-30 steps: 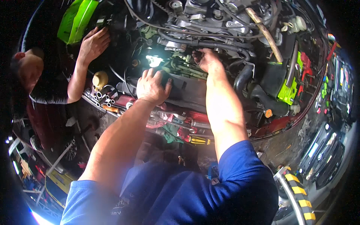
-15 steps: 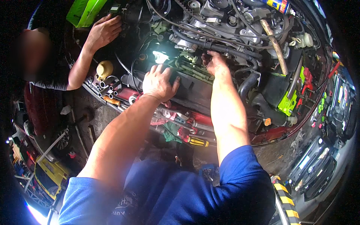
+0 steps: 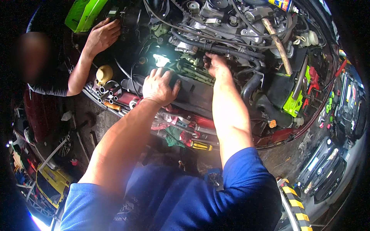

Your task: The person handles a large belt and uses a socket wrench to tighten bolts on a car engine while another person assists with a tray and components.

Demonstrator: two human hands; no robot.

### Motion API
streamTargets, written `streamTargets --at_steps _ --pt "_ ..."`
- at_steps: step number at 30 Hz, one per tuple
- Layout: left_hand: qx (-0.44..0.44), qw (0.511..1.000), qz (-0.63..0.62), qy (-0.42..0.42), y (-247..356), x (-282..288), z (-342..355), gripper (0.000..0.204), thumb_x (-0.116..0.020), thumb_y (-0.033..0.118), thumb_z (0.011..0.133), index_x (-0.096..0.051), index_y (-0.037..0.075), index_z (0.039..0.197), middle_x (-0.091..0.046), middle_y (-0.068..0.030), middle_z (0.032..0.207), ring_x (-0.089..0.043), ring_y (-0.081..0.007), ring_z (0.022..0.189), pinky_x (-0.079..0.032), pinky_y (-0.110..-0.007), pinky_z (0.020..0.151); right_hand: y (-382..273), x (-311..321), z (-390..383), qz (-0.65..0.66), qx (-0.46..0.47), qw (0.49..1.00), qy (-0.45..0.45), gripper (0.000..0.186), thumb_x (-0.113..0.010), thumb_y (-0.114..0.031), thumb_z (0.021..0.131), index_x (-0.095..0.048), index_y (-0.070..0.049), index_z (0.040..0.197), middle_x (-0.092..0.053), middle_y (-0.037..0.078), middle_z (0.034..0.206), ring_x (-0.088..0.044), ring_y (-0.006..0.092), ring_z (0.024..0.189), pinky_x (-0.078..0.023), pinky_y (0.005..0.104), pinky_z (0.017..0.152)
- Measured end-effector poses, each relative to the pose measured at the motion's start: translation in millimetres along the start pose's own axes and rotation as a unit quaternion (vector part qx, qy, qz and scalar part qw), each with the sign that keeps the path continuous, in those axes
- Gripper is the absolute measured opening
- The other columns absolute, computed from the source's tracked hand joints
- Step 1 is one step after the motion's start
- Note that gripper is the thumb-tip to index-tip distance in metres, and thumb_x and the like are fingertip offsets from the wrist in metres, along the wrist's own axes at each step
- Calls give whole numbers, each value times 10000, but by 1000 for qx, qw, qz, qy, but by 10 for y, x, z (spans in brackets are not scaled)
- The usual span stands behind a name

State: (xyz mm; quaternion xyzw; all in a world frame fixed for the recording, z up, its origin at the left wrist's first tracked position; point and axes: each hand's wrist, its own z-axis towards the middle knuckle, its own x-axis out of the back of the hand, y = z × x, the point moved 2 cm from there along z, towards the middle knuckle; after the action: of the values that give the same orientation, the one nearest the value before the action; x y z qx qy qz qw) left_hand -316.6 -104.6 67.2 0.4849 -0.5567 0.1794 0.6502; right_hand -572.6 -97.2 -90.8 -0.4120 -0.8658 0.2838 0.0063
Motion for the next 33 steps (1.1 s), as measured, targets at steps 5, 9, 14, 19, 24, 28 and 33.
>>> streamTargets --at_steps 5,9,14,19,24,28,33 --pt "43 996 17 -70 20 73 10 428 -622 412 813 -634 135 1139 -571 -85 1193 -509 -278 1148 -427 -421 944 29 -61 -53 84 -32 995 -40 108 -628 -100 876 -587 -67 970 -627 73 793 -616 204 668 -441 339 530" --pt "26 998 29 -54 53 29 33 395 -618 407 811 -641 136 1098 -581 -75 1154 -528 -281 1096 -441 -423 906 23 -20 7 -2 6 1000 -17 112 -624 -91 875 -585 -53 973 -631 57 794 -604 195 648 -434 320 538" --pt "19 999 30 -29 44 38 19 380 -622 388 813 -641 144 1103 -590 -71 1117 -531 -280 1088 -444 -425 895 43 -4 -38 96 -12 993 -61 95 -562 -109 908 -576 -33 963 -654 99 823 -631 220 667 -498 343 563" --pt "13 999 27 -28 97 38 25 356 -641 366 804 -622 142 1080 -573 -83 1124 -522 -296 1091 -447 -442 884 52 -33 5 20 -5 1000 -5 81 -621 -128 879 -595 -72 932 -644 47 759 -619 173 652 -426 298 488" --pt "-10 1000 24 2 123 -31 41 347 -654 370 785 -634 132 1036 -582 -76 1117 -533 -294 1070 -457 -443 856 22 63 10 59 -36 998 -13 91 -595 -127 899 -575 -90 980 -604 41 753 -611 167 663 -447 306 472" --pt "20 997 60 -51 76 -14 25 378 -632 343 815 -595 136 1129 -555 -96 1133 -507 -300 1113 -443 -450 894 15 -101 -102 45 -24 999 -13 37 -607 -106 892 -602 -100 928 -592 33 718 -575 154 589 -446 276 438" --pt "5 998 56 -28 40 -51 15 375 -634 355 809 -605 115 1097 -566 -99 1136 -523 -304 1090 -451 -447 876 22 -100 -101 59 -14 997 -37 73 -624 -149 891 -605 -80 903 -612 39 703 -584 166 606 -439 297 480"
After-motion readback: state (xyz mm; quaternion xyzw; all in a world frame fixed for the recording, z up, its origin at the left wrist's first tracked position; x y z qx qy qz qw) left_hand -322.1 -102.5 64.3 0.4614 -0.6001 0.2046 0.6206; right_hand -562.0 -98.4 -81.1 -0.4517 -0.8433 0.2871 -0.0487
